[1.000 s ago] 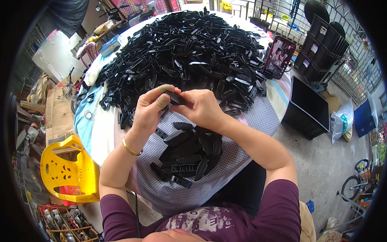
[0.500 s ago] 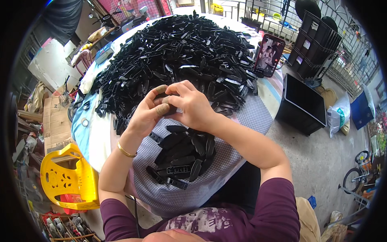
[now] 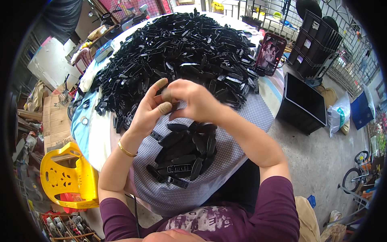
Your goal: Assembling small black plastic components by hand.
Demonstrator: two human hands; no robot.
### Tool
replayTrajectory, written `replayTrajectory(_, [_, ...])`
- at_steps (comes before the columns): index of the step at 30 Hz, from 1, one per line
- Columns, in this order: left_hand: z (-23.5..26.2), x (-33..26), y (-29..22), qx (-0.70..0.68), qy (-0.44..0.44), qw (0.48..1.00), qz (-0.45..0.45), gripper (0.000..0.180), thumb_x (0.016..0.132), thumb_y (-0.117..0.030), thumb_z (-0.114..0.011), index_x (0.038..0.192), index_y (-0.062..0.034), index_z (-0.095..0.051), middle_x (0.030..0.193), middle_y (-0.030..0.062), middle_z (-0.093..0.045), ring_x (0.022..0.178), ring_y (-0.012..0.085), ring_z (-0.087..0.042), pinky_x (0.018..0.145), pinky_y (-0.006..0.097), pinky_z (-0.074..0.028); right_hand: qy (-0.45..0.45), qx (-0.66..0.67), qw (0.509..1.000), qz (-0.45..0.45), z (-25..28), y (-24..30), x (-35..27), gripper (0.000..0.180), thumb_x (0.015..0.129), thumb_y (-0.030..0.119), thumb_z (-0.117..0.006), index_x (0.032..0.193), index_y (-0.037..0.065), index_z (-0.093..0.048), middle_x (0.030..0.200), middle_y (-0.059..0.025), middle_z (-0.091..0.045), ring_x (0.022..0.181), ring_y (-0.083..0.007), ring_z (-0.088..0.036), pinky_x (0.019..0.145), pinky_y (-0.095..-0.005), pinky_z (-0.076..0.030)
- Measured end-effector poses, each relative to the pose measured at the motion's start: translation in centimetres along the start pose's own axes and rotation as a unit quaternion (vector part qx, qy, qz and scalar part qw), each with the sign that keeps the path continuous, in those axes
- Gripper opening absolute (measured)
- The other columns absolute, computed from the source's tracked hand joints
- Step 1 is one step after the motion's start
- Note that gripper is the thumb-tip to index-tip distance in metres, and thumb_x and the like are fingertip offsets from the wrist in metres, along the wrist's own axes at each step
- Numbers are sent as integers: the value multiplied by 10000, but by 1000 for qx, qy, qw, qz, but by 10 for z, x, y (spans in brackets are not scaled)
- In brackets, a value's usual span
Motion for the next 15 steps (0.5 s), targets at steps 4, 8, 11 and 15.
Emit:
replayTrajectory(4, [-5, 3, -5, 71, -22, 997, 10, 644, 840, 4, -585, 1389, -19, -248, 966, 81, -584, 924, 133, -560, 871, 261, -448, 54, 40, 986, -155, 56, -15, -5, 508, 636, 86, -784, 1108, 58, -599, 920, -50, -618, 704, -94, -566, 615, -243, -479])
replayTrajectory(8, [-23, -8, 2, 219, 91, 971, -5, 679, 724, 21, -648, 1329, -48, -347, 840, 36, -601, 813, 101, -562, 770, 251, -460, 228, -109, 959, -125, 68, -22, -22, 358, 621, 82, -722, 971, 63, -653, 852, -60, -594, 694, -177, -569, 630, -291, -482])
replayTrajectory(11, [-37, -15, -8, 333, 143, 932, 17, 601, 751, -24, -677, 1299, -66, -435, 943, 54, -645, 842, 119, -590, 842, 282, -447, 250, -322, 903, -139, 43, -22, -27, 308, 625, 114, -725, 926, 80, -671, 872, -63, -590, 891, -237, -549, 783, -328, -465])
replayTrajectory(15, [-21, -4, 1, 280, 41, 959, -6, 385, 784, -101, -675, 1148, -28, -574, 953, 96, -647, 807, 170, -617, 770, 284, -474, 253, -299, 909, -141, 31, -21, -18, 245, 654, 139, -711, 891, 89, -673, 855, -48, -593, 915, -233, -533, 799, -335, -458])
Point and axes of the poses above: each hand's wrist, its own x-axis towards the middle knuckle, its own z-axis out of the back of the hand, y = z × x, the point moved 2 cm from there along x, towards the middle knuckle
